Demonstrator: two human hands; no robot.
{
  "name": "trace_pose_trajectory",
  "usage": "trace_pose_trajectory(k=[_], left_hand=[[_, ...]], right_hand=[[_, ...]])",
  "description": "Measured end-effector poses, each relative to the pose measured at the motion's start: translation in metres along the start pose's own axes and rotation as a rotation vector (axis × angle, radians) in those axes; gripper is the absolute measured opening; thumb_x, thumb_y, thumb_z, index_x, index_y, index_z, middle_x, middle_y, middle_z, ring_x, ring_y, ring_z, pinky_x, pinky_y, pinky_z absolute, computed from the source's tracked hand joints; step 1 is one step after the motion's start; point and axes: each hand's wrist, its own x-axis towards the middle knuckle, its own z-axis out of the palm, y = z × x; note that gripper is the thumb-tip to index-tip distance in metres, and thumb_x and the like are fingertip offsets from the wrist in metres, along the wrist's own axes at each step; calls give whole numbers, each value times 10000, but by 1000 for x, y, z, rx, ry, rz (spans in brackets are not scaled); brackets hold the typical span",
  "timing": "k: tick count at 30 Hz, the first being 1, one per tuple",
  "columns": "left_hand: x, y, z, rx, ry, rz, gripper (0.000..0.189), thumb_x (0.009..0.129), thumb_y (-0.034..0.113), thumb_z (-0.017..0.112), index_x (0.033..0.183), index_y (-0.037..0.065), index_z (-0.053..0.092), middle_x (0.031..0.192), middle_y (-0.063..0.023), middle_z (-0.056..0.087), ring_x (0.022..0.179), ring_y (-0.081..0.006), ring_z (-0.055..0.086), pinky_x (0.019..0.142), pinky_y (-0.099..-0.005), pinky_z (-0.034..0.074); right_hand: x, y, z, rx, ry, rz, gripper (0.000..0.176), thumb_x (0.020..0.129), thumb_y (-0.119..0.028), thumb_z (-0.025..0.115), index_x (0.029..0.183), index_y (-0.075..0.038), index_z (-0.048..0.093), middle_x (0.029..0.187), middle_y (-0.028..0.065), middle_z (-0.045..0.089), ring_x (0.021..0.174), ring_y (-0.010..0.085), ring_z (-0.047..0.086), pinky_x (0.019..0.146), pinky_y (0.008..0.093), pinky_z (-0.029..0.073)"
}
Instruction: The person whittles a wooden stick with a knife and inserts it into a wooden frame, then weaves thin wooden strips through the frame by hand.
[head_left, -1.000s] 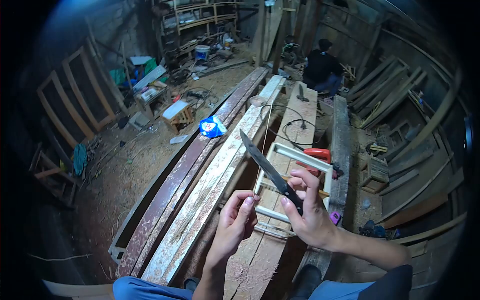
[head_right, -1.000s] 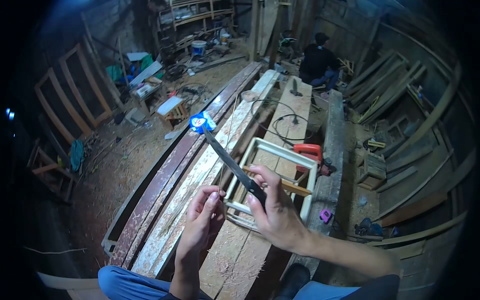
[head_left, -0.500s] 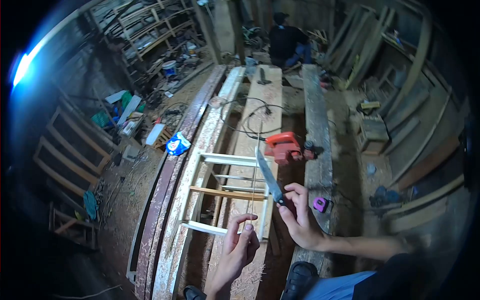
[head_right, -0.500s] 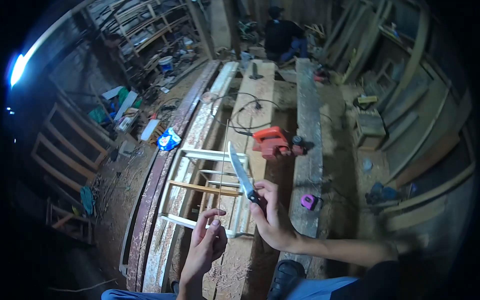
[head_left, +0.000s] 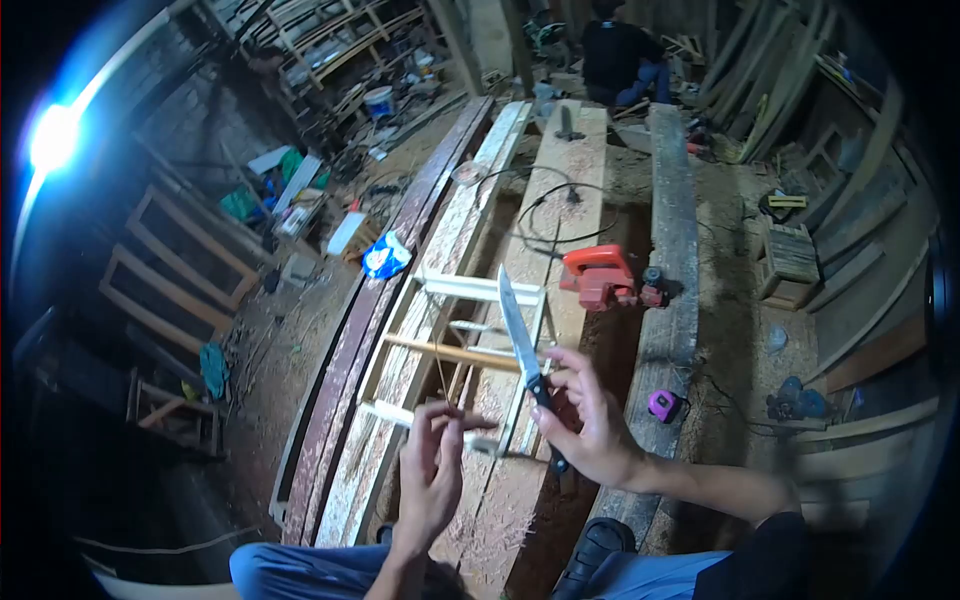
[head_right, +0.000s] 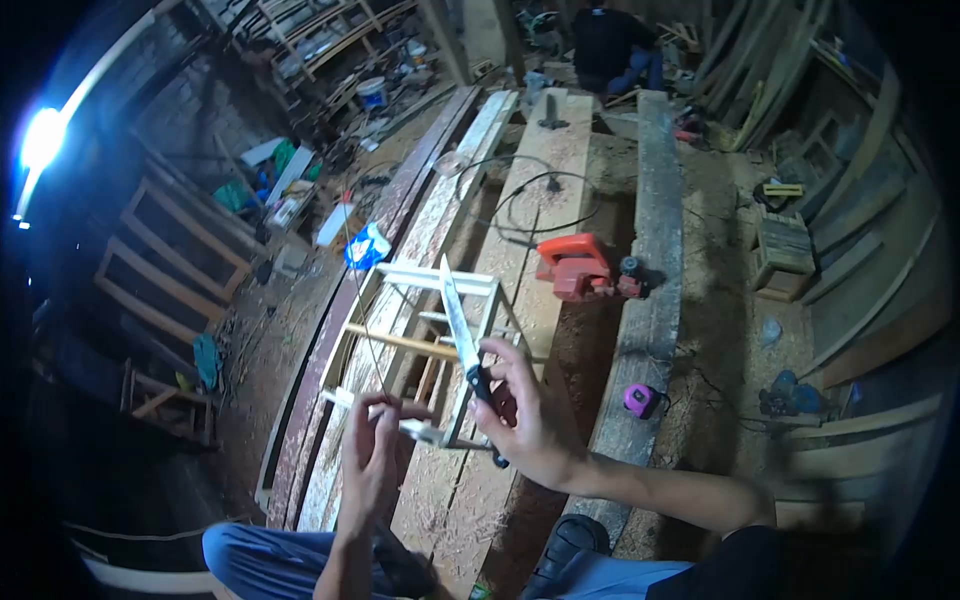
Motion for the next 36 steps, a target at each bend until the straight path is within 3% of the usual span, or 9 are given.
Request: trace_pose_trajectory(k=[3,5,8,9,12,17,20,25,36], left_hand=[[13,-8,-24,276,41,174,140,1133,54,435,1217,-15,523,1214,-171,761,1100,-206,699,997,-351,515],[19,-5,-37,135,-9,87,146,1134,85,444,1204,-19,519,1181,-172,776,1076,-226,700,1004,-359,515],[32,-15,-55,465,-93,107,160,1126,119,431,1184,-13,500,1086,-216,778,1028,-329,673,968,-452,507],[29,-17,-50,378,-121,-62,160,1114,104,424,1201,-9,496,1019,-208,774,1022,-368,649,982,-501,473],[15,-45,-45,426,-142,246,170,1094,96,437,1212,-17,484,937,-168,772,929,-383,654,1001,-496,445],[10,-68,-51,279,-19,162,164,1083,105,467,1192,-12,506,921,-127,773,933,-375,672,961,-470,455],[13,-81,-50,660,-20,325,166,1053,90,515,1186,-6,537,871,-121,755,834,-350,702,886,-451,469],[10,-87,-40,580,74,333,190,1028,95,550,1194,1,547,853,-152,745,803,-338,724,883,-458,468],[30,-88,-56,618,69,351,170,1030,71,547,1187,8,547,828,-208,714,741,-396,674,775,-467,492]], right_hand=[[7,-9,12,-108,-42,45,636,990,5,653,1545,-57,348,1077,71,635,863,84,619,739,261,515],[9,-9,22,-133,4,-34,658,958,-26,686,1539,-65,379,1006,128,673,736,151,664,648,324,537],[18,-25,29,-322,-51,11,690,972,-24,654,1577,-74,325,1009,159,670,779,236,686,711,394,552],[20,-22,32,-335,-52,5,690,972,-24,654,1577,-74,325,1009,159,670,779,236,686,711,394,552],[18,-7,45,-349,37,-11,685,988,-48,628,1588,-76,299,1026,163,664,891,299,694,810,438,544],[-1,10,54,-512,58,-6,689,964,-24,630,1576,-88,321,1038,136,670,916,276,682,824,414,554],[-6,20,64,-487,100,-57,664,976,-24,617,1570,-69,323,1038,131,662,898,256,672,817,408,548],[1,32,69,-149,176,-24,610,1041,-30,563,1574,-41,266,1053,97,616,888,122,603,790,307,516],[-7,17,63,-76,215,17,573,1051,-19,549,1552,-45,272,1075,75,560,929,107,565,820,268,495]])
